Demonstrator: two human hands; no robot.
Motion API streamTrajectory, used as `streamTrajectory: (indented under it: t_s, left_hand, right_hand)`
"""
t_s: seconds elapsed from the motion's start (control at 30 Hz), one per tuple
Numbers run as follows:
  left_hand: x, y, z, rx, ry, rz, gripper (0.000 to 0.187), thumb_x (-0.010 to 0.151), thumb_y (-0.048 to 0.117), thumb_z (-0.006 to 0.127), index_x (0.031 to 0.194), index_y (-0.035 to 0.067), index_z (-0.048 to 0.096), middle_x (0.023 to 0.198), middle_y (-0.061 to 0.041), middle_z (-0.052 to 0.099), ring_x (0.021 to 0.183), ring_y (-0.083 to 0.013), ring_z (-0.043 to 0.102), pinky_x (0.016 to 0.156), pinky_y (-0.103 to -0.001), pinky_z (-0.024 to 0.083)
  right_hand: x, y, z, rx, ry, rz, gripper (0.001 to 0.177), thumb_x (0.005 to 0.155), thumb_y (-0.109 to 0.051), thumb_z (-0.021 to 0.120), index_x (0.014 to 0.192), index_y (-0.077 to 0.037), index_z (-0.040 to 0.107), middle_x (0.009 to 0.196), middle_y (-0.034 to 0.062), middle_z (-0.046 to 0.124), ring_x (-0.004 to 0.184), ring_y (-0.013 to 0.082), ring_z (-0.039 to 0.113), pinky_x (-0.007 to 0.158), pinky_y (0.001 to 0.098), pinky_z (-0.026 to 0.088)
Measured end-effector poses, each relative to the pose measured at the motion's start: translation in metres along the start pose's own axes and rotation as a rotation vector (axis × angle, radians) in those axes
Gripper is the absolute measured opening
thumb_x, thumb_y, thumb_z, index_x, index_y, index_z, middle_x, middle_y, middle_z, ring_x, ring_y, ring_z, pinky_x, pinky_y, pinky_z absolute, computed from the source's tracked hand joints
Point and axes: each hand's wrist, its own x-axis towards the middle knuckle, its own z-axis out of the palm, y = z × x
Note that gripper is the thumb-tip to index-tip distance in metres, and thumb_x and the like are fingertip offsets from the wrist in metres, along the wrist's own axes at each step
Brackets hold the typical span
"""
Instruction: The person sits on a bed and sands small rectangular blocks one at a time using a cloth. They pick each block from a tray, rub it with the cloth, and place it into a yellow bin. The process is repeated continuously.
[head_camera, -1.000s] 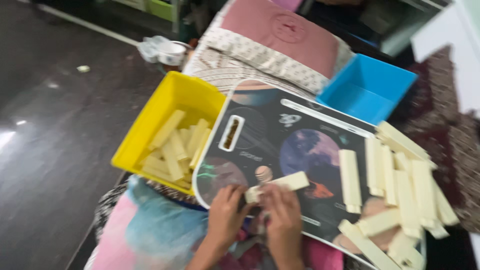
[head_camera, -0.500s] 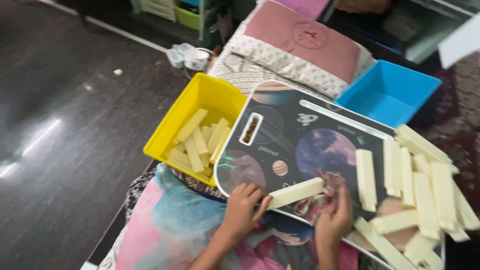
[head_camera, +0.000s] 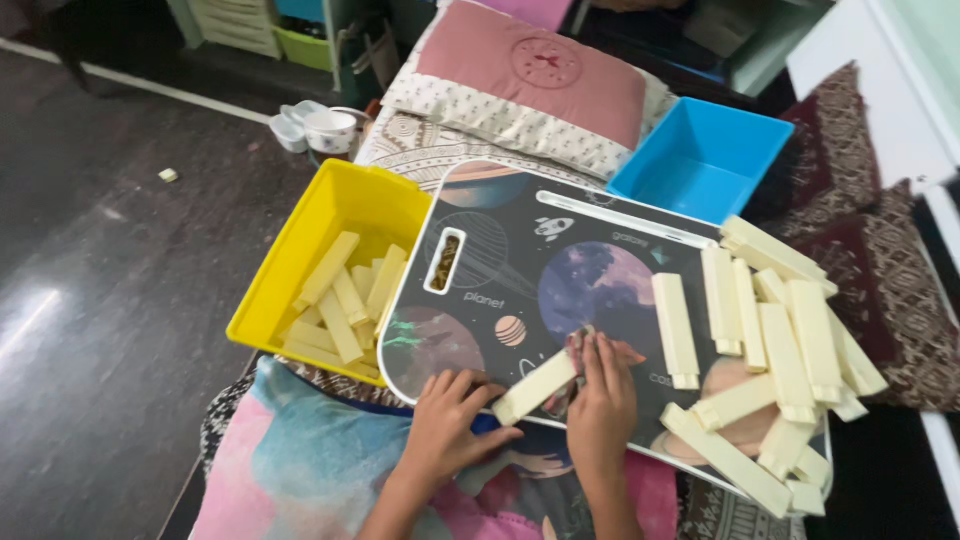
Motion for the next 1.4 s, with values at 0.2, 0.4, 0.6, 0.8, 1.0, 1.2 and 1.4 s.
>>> streamTrajectory:
  t_s: [0.2, 0.4, 0.6, 0.8, 1.0, 1.2, 1.4]
  left_hand:
    - [-0.012, -0.017, 0.019, 0.028, 0.026, -0.101, 0.047, 0.075, 0.033, 0.085, 0.113, 0.009, 0.073, 0.102, -0.007, 0.068, 0.092, -0.0296, 0.062, 0.079, -0.042, 0.047]
    - [-0.019, -0.033, 0.044, 0.008, 0.044, -0.344, 0.046, 0.07, 0.014, 0.08, 0.113, 0.007, 0.065, 0.099, -0.014, 0.069, 0.096, -0.0373, 0.063, 0.082, -0.046, 0.049]
    - [-0.015, -0.028, 0.042, -0.03, 0.117, -0.306, 0.052, 0.067, 0.021, 0.086, 0.11, 0.005, 0.061, 0.098, -0.016, 0.07, 0.093, -0.0379, 0.064, 0.08, -0.046, 0.05]
    - [-0.009, -0.022, 0.031, -0.035, 0.081, -0.266, 0.05, 0.068, 0.029, 0.091, 0.103, 0.007, 0.062, 0.092, -0.012, 0.07, 0.088, -0.0352, 0.065, 0.077, -0.046, 0.048]
    - [-0.011, -0.015, 0.022, -0.106, 0.176, -0.258, 0.036, 0.07, 0.013, 0.085, 0.1, 0.008, 0.066, 0.092, -0.011, 0.066, 0.087, -0.0324, 0.066, 0.074, -0.042, 0.052]
    - [-0.01, -0.013, 0.015, -0.148, 0.163, -0.214, 0.031, 0.072, 0.003, 0.077, 0.103, 0.009, 0.071, 0.097, -0.009, 0.068, 0.09, -0.0298, 0.069, 0.075, -0.039, 0.055]
    - [-0.008, -0.013, 0.012, -0.155, 0.088, -0.196, 0.033, 0.074, 0.012, 0.081, 0.105, 0.01, 0.073, 0.097, -0.008, 0.07, 0.089, -0.0295, 0.069, 0.074, -0.039, 0.055]
  right_hand:
    - [-0.004, -0.026, 0.0, 0.191, -0.063, -0.189, 0.05, 0.079, 0.006, 0.057, 0.126, -0.003, 0.07, 0.137, 0.0121, 0.064, 0.136, 0.0342, 0.056, 0.115, 0.046, 0.044]
    - [-0.023, -0.058, 0.016, 0.264, -0.162, -0.441, 0.032, 0.081, 0.001, 0.057, 0.108, 0.0, 0.073, 0.133, 0.0156, 0.067, 0.13, 0.035, 0.06, 0.111, 0.0474, 0.043]
    - [-0.015, -0.052, 0.011, 0.279, -0.105, -0.381, 0.046, 0.082, 0.003, 0.057, 0.125, -0.003, 0.071, 0.134, 0.0104, 0.067, 0.131, 0.0319, 0.06, 0.115, 0.0451, 0.044]
    - [-0.001, -0.019, 0.009, 0.086, -0.075, -0.195, 0.058, 0.076, 0.002, 0.063, 0.134, -0.003, 0.066, 0.141, 0.013, 0.063, 0.135, 0.0354, 0.054, 0.112, 0.0473, 0.041]
    - [-0.005, 0.004, 0.003, 0.093, 0.109, -0.064, 0.061, 0.082, 0.01, 0.054, 0.14, -0.005, 0.063, 0.149, 0.0156, 0.059, 0.142, 0.0381, 0.051, 0.119, 0.049, 0.04]
    - [-0.018, -0.022, 0.009, 0.311, 0.18, -0.126, 0.055, 0.089, 0.009, 0.053, 0.142, -0.006, 0.062, 0.147, 0.0157, 0.06, 0.135, 0.0377, 0.058, 0.115, 0.0493, 0.044]
    - [-0.021, -0.042, 0.007, 0.388, 0.164, -0.212, 0.051, 0.09, 0.007, 0.056, 0.141, -0.003, 0.06, 0.142, 0.0191, 0.061, 0.131, 0.0379, 0.059, 0.11, 0.0475, 0.049]
